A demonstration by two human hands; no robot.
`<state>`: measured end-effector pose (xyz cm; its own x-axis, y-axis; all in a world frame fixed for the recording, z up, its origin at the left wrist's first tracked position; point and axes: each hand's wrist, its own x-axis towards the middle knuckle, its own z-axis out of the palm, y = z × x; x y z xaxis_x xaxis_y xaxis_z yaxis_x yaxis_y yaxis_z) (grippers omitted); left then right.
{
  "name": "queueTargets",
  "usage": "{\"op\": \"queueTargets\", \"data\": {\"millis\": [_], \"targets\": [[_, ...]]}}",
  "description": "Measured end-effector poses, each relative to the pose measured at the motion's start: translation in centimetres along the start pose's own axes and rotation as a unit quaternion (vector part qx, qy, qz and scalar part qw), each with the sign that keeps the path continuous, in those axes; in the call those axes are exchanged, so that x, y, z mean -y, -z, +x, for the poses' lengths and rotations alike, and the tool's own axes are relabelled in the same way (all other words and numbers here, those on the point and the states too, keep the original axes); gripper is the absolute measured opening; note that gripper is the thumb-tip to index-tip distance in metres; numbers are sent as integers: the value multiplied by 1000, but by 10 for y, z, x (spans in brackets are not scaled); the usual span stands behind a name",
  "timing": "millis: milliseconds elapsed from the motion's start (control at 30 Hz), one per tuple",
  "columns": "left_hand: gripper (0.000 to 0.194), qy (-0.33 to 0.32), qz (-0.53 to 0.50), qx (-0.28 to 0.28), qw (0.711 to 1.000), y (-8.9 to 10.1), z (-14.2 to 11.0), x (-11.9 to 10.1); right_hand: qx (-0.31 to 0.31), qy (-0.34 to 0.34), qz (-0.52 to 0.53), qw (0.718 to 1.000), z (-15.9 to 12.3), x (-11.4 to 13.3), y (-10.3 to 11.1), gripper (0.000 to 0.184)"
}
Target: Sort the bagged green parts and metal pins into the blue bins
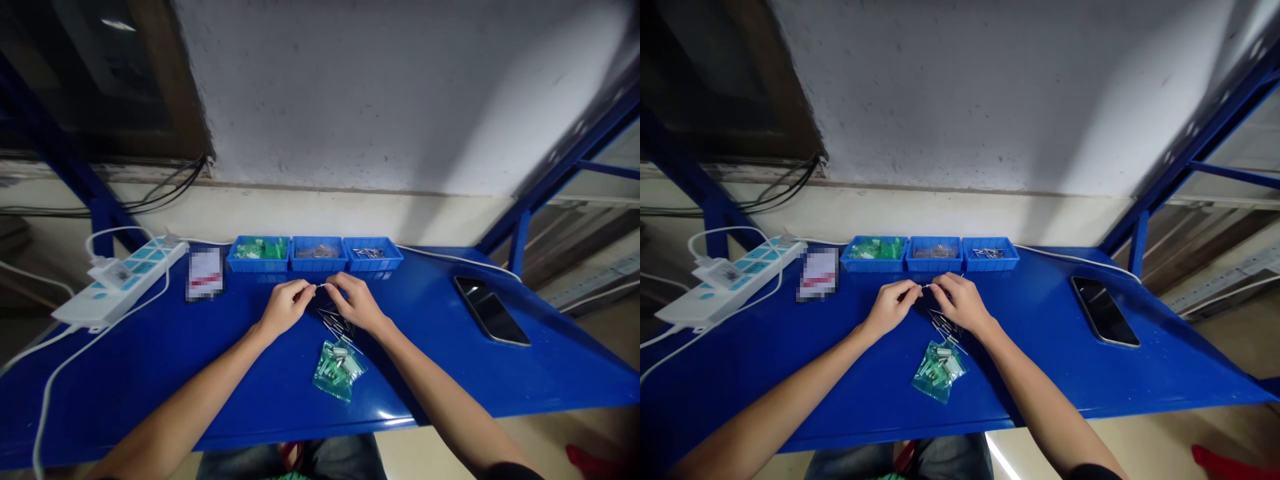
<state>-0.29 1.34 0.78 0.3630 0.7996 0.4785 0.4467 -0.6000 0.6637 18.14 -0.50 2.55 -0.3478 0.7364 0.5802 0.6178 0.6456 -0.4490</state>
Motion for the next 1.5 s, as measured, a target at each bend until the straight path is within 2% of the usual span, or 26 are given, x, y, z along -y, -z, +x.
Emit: {"op": "queueTargets", "data": {"millis": [67, 133, 200, 233, 267, 333, 400, 467, 600, 733, 833, 900, 967, 1067, 1133, 1200, 1333, 1500], "targets": [[23, 2, 9, 60, 998, 1, 0, -1, -44, 11, -30, 999, 1, -5, 7, 19], [15, -18, 31, 131, 991, 2, 0, -2, -131, -11, -80, 988, 2, -17, 18, 21], [12, -54, 61, 186, 979, 3, -1, -3, -217, -84, -148, 961, 4, -33, 30, 24], [12, -69, 74, 204, 974, 3, -1, -3, -230, -137, -182, 946, 5, -42, 36, 24], [11, -79, 85, 214, 970, 3, -2, -3, -216, -191, -212, 934, 5, -50, 41, 23], [8, -85, 96, 220, 967, 2, -2, -3, -147, -281, -242, 917, 5, -60, 47, 24], [7, -88, 96, 218, 967, 0, -1, -2, -77, -318, -236, 915, 3, -62, 46, 25], [8, -91, 88, 213, 969, -2, -1, 0, -32, -294, -201, 934, 2, -55, 38, 24], [10, -75, 63, 194, 976, -5, 1, 6, 39, -162, -111, 980, 2, -30, 16, 22], [11, -79, 75, 188, 976, -4, 1, 9, 90, -80, -73, 990, 2, -17, 2, 20], [8, -97, 89, 203, 970, -5, 1, 9, 96, -71, -64, 991, 1, -16, -1, 19], [10, -97, 85, 192, 973, -6, 1, 10, 94, -74, -60, 991, 0, -16, -1, 18], [12, -79, 73, 154, 982, -7, 1, 11, 101, -66, -50, 991, 0, -14, -1, 18], [14, -13, 37, 72, 997, -8, 3, 14, 125, -36, -38, 991, 0, -11, -2, 15], [16, 19, 16, 42, 999, -7, 4, 15, 130, -18, -48, 990, 0, -9, -3, 12], [18, 14, 16, 44, 999, -6, 5, 14, 124, -4, -60, 990, 0, -8, -3, 10], [23, -41, 64, 72, 994, -4, 5, 7, 112, 9, -68, 991, 0, -7, -2, 8], [24, -67, 113, 113, 985, 2, 4, 4, 114, 15, -61, 991, 0, -8, -3, 9]]}}
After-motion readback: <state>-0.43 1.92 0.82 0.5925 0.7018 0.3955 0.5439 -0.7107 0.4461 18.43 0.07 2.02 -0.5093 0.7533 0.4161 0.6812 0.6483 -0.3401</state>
